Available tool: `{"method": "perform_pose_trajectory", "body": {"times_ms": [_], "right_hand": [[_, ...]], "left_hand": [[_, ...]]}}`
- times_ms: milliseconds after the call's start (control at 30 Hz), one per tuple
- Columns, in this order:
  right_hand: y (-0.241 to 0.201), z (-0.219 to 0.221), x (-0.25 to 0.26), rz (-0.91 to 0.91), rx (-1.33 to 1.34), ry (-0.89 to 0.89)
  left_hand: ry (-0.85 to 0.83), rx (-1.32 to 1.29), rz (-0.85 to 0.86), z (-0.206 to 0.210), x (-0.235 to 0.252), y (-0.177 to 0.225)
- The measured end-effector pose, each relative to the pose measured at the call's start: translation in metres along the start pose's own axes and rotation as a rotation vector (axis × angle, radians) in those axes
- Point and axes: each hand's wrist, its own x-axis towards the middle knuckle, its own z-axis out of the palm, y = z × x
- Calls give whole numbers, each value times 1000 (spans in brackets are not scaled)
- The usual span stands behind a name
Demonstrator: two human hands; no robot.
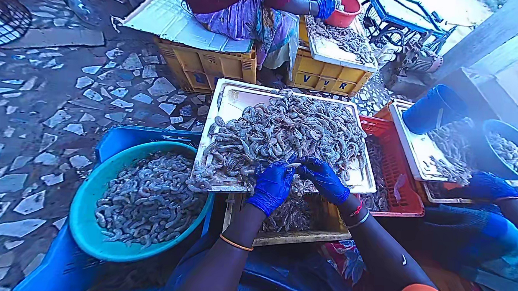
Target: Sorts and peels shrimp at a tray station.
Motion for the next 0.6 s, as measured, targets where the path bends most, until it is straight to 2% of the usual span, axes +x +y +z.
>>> {"method": "perform_pose_trajectory", "body": {"times_ms": [67,100,167,233,300,367,467,600], "right_hand": [[7,6,-2,-36,166,40],[8,6,-3,-29,197,69],[1,2,-4,89,200,94],[-7,-2,-4,225,137,66],[-8,-1,-1,246,-44,19],[-8,0,4,183,-352,-38],[-25,1,-1,96,-699,-106],[-35,-4,-9,101,-728,-71]], "left_hand": [[-107,-49,-73,-3,-1,6],[-96,-82,-93,0,0,6],[32,-53,-105,13,1,2],[199,110,-46,24,4,-3],[328,225,63,31,6,-6],[394,371,152,34,9,-7],[365,512,208,32,8,-4],[376,484,281,31,7,-10]]}}
